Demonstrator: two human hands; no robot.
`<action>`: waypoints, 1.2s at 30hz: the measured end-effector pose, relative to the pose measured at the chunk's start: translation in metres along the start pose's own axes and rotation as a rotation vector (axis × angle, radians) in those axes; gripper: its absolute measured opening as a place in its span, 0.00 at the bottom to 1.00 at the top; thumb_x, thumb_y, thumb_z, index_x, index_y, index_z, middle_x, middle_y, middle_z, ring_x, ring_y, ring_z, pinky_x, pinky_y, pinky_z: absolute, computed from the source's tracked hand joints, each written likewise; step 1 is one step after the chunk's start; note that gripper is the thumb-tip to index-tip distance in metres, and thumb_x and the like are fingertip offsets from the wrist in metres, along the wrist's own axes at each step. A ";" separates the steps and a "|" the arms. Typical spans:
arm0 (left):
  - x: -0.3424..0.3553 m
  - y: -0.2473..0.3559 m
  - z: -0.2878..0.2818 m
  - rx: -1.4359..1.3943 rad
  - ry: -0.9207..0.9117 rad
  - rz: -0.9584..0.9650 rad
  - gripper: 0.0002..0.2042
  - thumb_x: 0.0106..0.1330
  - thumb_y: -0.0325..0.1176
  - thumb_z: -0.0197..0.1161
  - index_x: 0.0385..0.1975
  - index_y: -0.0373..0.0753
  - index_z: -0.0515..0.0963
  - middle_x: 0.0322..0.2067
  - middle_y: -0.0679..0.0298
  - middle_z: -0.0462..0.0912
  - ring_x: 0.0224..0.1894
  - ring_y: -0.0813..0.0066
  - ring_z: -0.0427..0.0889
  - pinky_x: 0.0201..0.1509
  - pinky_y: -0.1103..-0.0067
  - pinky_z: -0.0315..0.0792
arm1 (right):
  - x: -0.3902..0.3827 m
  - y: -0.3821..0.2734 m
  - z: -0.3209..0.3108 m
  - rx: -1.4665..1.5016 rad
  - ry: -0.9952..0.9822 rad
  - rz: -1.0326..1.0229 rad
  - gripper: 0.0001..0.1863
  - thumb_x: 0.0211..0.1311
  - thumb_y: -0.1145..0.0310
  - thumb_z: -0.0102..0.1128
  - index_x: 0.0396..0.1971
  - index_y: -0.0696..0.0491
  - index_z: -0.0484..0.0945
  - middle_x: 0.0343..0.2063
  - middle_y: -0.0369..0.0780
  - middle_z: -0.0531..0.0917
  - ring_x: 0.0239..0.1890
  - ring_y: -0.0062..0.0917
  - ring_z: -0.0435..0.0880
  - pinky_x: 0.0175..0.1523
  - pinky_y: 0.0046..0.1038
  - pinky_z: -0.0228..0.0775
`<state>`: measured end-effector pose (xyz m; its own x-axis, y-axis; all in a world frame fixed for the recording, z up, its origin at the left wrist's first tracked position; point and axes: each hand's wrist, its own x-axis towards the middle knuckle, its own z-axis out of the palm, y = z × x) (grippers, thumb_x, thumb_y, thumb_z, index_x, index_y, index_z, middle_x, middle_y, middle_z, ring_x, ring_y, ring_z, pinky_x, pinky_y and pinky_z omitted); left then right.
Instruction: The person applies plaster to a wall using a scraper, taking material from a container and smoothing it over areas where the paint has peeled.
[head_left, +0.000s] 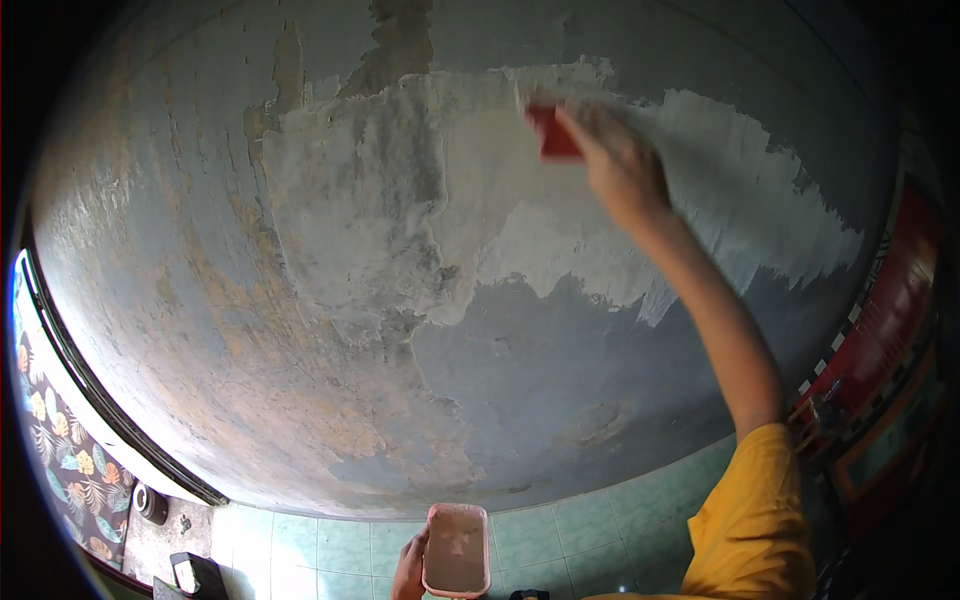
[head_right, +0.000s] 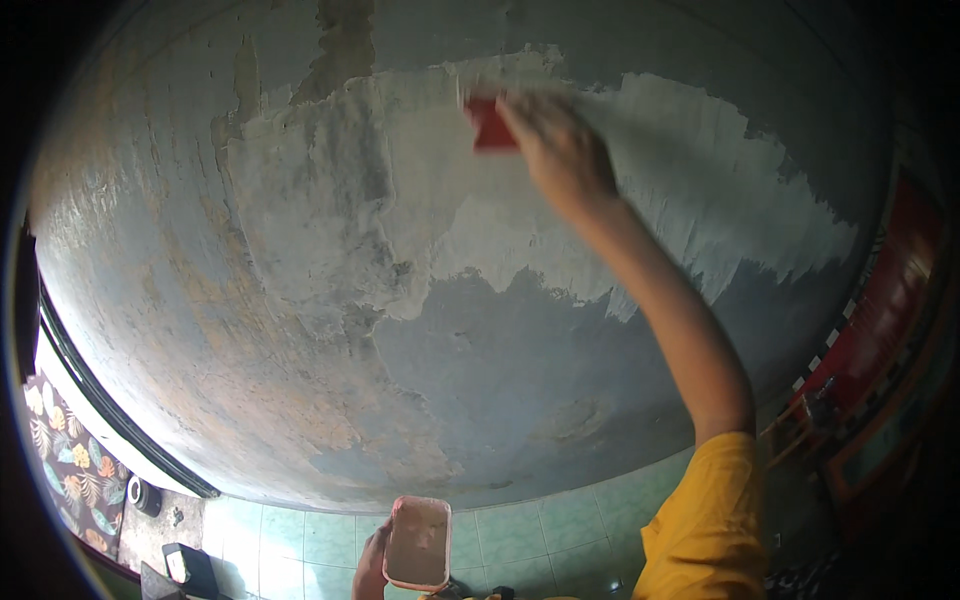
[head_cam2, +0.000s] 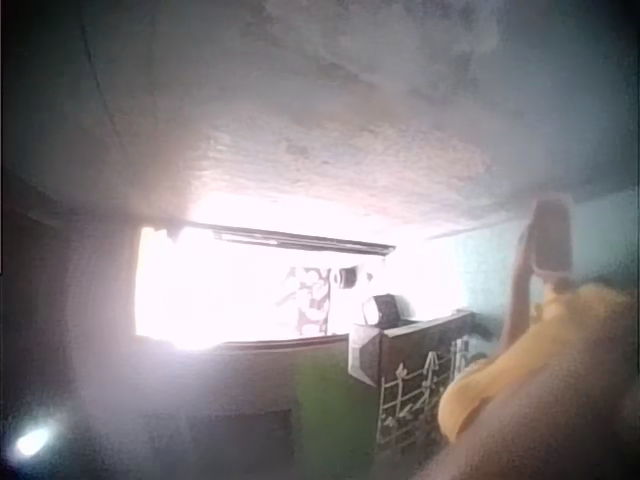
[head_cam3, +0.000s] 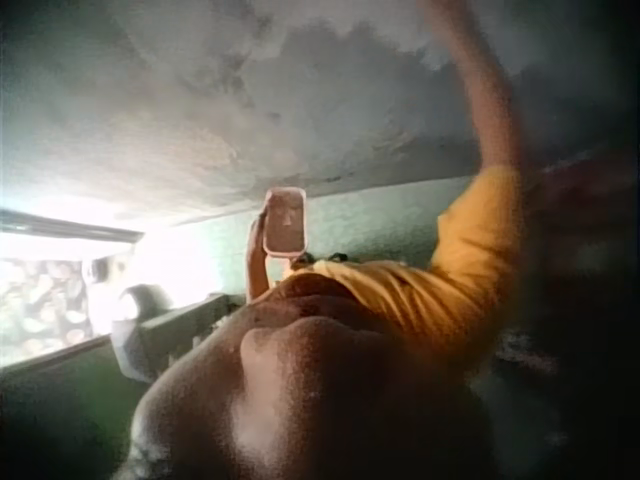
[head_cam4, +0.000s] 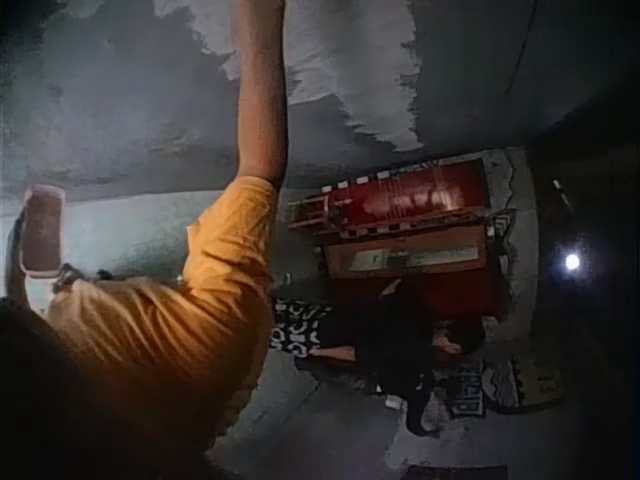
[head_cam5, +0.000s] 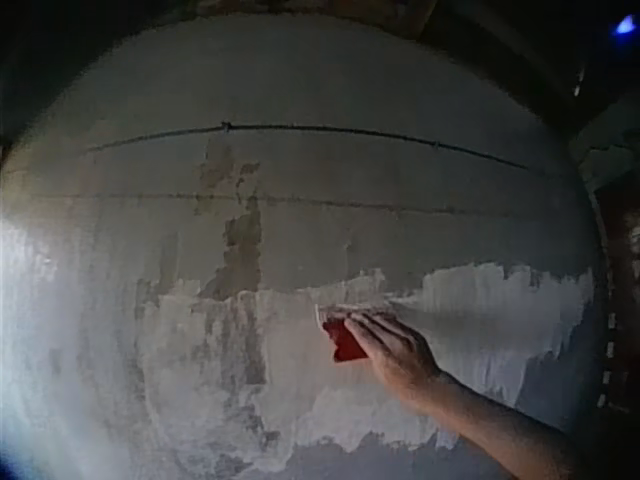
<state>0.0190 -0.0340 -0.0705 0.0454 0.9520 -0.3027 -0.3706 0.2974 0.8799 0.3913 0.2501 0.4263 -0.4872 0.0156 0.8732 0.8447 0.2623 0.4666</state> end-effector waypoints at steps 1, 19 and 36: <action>-0.001 0.000 0.000 0.010 0.012 0.017 0.24 0.83 0.44 0.48 0.69 0.35 0.74 0.52 0.63 0.83 0.50 0.76 0.82 0.53 0.77 0.79 | -0.031 -0.020 0.011 -0.008 0.000 -0.037 0.22 0.66 0.80 0.57 0.60 0.53 0.81 0.56 0.46 0.86 0.59 0.41 0.86 0.61 0.41 0.83; 0.000 -0.012 0.012 -0.016 0.010 -0.013 0.26 0.82 0.44 0.52 0.68 0.28 0.73 0.55 0.58 0.84 0.52 0.72 0.82 0.56 0.76 0.77 | -0.102 -0.041 0.007 0.026 -0.097 -0.064 0.25 0.63 0.82 0.60 0.62 0.56 0.79 0.58 0.48 0.85 0.61 0.41 0.85 0.63 0.40 0.82; 0.022 -0.005 0.009 -0.073 0.017 -0.115 0.26 0.82 0.44 0.53 0.67 0.28 0.74 0.56 0.58 0.84 0.54 0.71 0.83 0.58 0.75 0.77 | -0.162 -0.053 0.016 0.074 -0.169 0.092 0.28 0.68 0.82 0.55 0.69 0.56 0.73 0.66 0.49 0.79 0.67 0.44 0.80 0.69 0.40 0.76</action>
<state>0.0308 -0.0137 -0.0785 0.0759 0.9103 -0.4070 -0.4300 0.3981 0.8103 0.4219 0.2491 0.2578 -0.4445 0.2023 0.8727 0.8716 0.3225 0.3692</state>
